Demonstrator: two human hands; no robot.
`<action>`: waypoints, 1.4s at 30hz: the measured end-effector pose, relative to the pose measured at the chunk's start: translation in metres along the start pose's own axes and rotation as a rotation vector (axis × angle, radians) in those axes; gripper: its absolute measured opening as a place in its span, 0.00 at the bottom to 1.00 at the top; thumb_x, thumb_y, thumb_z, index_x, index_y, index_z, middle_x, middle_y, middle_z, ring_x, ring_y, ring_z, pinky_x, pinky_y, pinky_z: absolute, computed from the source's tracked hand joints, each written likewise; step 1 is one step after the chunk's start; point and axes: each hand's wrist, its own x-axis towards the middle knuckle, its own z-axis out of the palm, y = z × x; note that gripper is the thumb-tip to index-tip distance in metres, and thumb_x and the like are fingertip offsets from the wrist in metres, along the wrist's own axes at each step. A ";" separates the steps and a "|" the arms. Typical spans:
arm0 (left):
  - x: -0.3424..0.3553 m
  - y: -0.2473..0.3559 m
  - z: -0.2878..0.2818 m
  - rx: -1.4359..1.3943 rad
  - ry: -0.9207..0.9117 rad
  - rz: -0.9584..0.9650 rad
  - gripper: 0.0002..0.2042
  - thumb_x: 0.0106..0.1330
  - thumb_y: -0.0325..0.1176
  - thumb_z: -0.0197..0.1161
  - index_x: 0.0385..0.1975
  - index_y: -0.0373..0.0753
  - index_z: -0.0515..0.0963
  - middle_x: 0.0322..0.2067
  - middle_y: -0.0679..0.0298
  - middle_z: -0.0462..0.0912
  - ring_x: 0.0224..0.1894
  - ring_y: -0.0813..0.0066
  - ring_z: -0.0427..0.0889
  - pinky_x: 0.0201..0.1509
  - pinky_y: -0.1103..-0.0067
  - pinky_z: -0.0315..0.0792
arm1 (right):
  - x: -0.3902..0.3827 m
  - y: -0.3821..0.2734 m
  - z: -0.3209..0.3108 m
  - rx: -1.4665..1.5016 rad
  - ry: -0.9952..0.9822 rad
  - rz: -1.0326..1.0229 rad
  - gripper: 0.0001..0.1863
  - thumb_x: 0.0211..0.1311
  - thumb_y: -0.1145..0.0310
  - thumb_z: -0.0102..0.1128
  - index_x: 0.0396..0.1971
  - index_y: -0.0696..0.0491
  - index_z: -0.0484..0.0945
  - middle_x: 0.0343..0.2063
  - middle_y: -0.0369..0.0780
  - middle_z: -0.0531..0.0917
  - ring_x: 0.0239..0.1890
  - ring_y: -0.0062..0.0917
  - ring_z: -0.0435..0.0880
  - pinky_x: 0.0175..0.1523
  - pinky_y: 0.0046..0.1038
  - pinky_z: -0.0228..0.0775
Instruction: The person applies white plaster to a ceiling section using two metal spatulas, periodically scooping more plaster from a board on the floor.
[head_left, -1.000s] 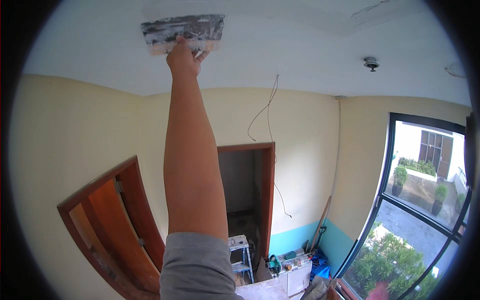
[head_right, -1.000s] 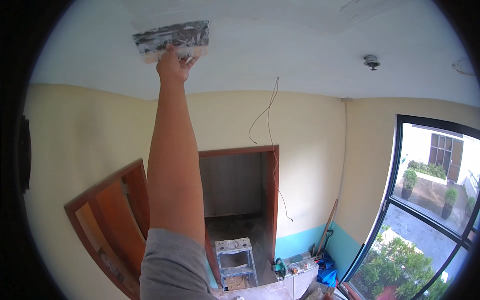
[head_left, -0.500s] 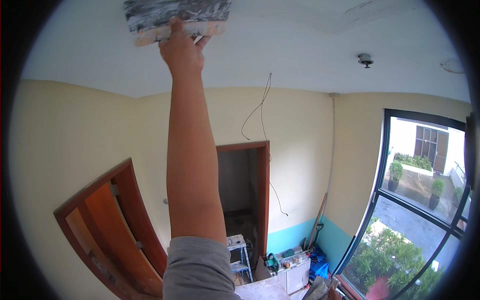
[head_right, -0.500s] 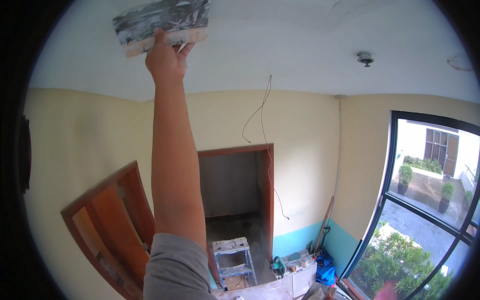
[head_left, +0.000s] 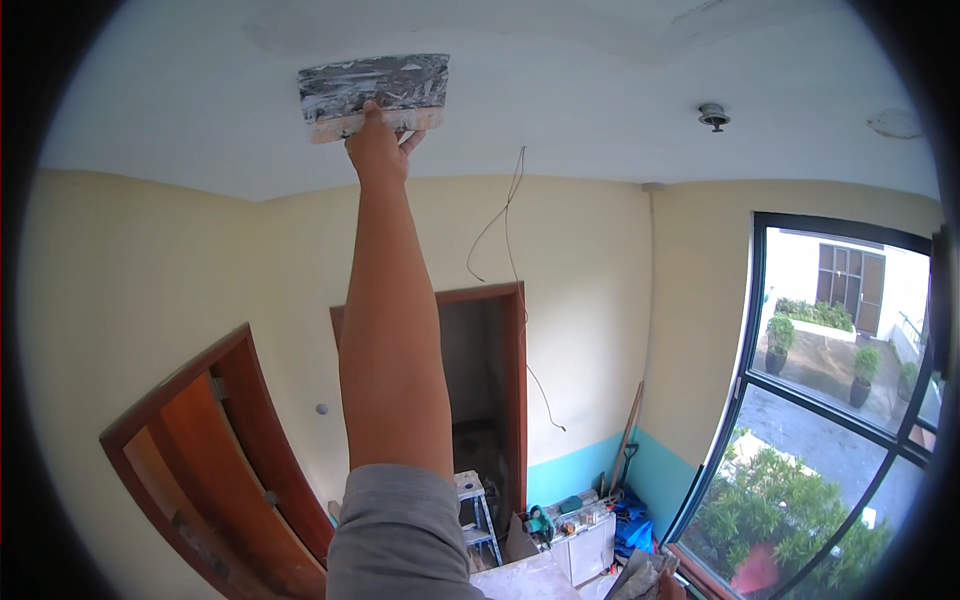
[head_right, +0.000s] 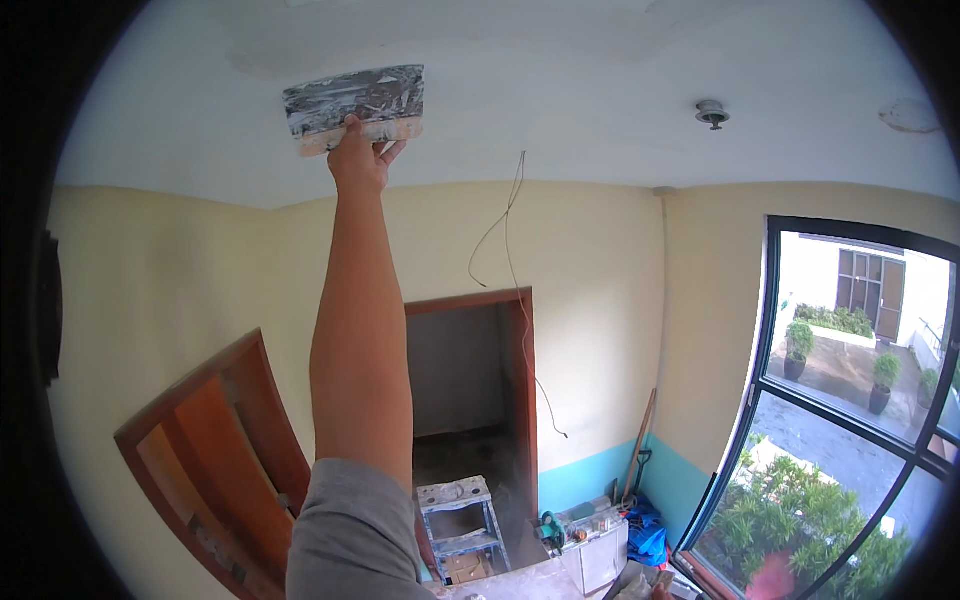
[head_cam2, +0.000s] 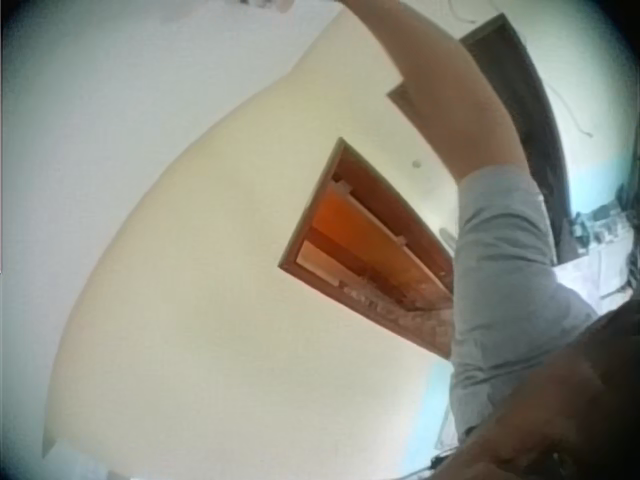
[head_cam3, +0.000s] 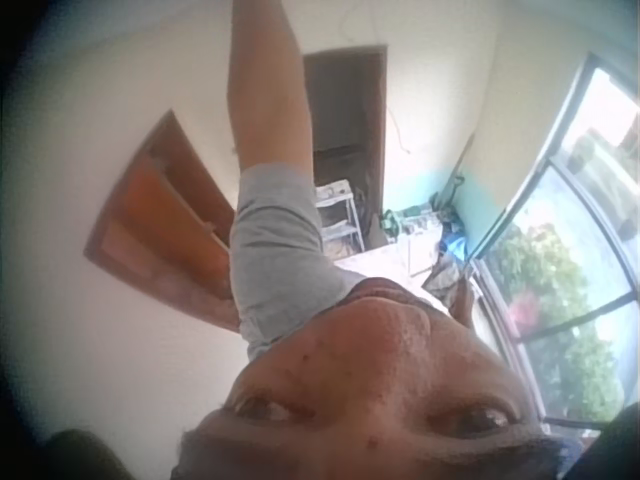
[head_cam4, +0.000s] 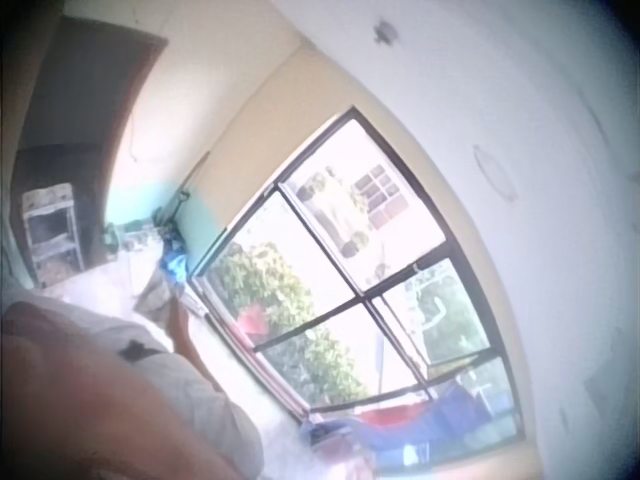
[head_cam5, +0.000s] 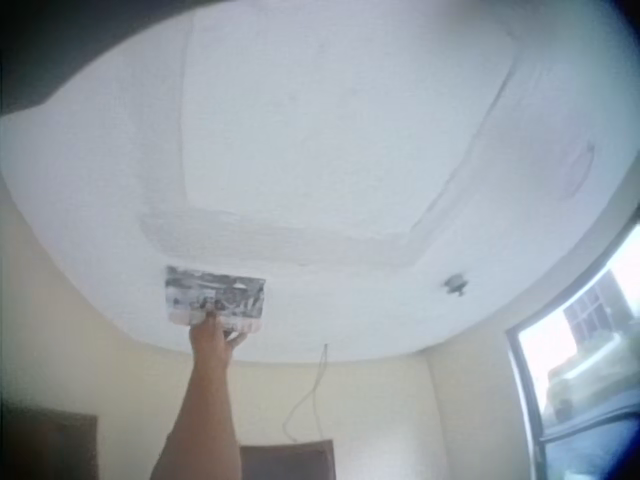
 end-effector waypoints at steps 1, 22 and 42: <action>-0.003 -0.004 0.002 -0.038 -0.043 0.053 0.19 0.73 0.39 0.51 0.56 0.32 0.63 0.50 0.53 0.71 0.48 0.56 0.75 0.49 0.53 0.81 | -0.002 -0.003 -0.001 -0.021 -0.016 -0.053 0.19 0.65 0.44 0.54 0.25 0.44 0.73 0.15 0.27 0.65 0.14 0.15 0.62 0.16 0.22 0.51; -0.002 -0.068 0.040 0.174 0.132 0.106 0.25 0.70 0.40 0.54 0.57 0.27 0.58 0.50 0.49 0.72 0.47 0.52 0.78 0.47 0.62 0.82 | -0.005 -0.021 -0.008 0.014 0.025 0.097 0.15 0.68 0.51 0.52 0.32 0.48 0.72 0.21 0.31 0.70 0.19 0.20 0.69 0.22 0.25 0.60; -0.024 0.092 0.020 1.110 0.269 0.866 0.27 0.62 0.43 0.62 0.50 0.28 0.61 0.42 0.41 0.79 0.44 0.44 0.80 0.47 0.62 0.74 | 0.005 -0.056 0.003 0.065 -0.015 0.154 0.16 0.67 0.53 0.52 0.39 0.52 0.73 0.28 0.36 0.74 0.27 0.25 0.74 0.31 0.30 0.67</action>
